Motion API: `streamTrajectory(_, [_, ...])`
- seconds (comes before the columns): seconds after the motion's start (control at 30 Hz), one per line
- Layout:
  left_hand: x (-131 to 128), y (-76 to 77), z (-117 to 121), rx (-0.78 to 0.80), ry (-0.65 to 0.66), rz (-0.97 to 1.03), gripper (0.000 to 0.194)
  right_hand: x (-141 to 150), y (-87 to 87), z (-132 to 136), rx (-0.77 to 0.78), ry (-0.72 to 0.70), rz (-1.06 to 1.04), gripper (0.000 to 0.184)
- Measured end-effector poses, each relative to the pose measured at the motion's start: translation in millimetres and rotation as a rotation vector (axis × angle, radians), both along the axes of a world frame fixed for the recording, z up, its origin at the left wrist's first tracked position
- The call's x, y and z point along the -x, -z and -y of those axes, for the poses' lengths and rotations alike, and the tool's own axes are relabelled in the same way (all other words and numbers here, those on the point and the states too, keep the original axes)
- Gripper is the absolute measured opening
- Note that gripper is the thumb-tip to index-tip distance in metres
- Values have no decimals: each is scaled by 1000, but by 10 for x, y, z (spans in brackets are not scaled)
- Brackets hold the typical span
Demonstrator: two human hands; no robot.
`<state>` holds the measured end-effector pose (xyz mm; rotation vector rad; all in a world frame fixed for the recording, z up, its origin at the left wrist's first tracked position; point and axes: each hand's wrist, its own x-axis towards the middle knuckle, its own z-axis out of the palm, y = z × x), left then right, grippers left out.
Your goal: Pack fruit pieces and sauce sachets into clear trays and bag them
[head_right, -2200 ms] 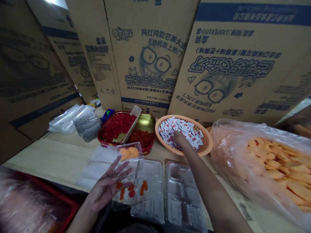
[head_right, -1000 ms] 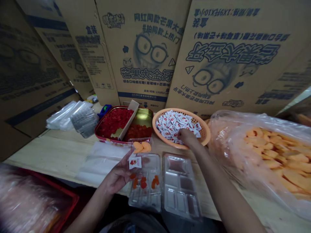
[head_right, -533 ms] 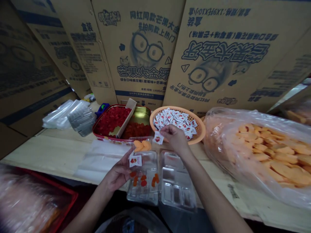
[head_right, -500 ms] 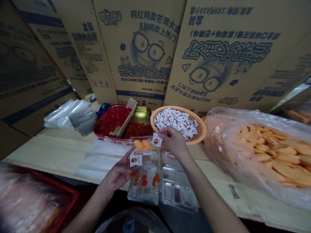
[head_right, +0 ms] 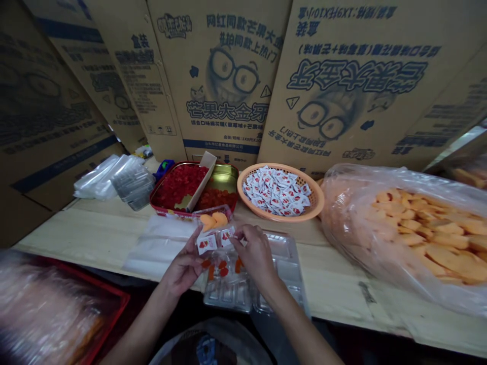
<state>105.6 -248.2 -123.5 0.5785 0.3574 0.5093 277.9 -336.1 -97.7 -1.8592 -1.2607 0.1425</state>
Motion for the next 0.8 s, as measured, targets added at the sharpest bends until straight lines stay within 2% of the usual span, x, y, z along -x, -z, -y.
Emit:
streamTrajectory(0.1, [102, 14, -33, 11, -2, -14, 94, -51, 51, 33, -63, -2, 91, 16])
streamTrajectory(0.17, [184, 16, -60, 16, -9, -25, 94, -104, 189, 86, -30, 71, 148, 21])
streamTrajectory(0.27, [314, 26, -101, 17, -19, -34, 94, -197, 533, 243, 258, 162, 256, 32])
streamTrajectory(0.37, [434, 58, -140, 2, -34, -14, 93, -357, 850, 468, 523, 159, 304, 41])
streamTrajectory(0.43, [501, 89, -159, -12, -44, 3, 91, -506, 941, 598, 592, 138, 299, 44])
streamTrajectory(0.5, [553, 119, -172, -24, -48, 10, 90, -624, 925, 641, 607, 202, 313, 47])
streamTrajectory(0.57, [590, 140, -177, -41, -49, 11, 90, -624, 852, 552, 527, 285, 358, 45])
streamTrajectory(0.6, [604, 146, -177, -49, -50, 10, 90, -563, 814, 457, 457, 283, 378, 43])
streamTrajectory(0.7, [645, 144, -173, -61, -50, 4, 89, -198, 768, 59, 295, 118, 373, 38])
streamTrajectory(0.8, [695, 125, -169, -39, -55, -3, 88, 160, 844, -287, 296, 59, 377, 37])
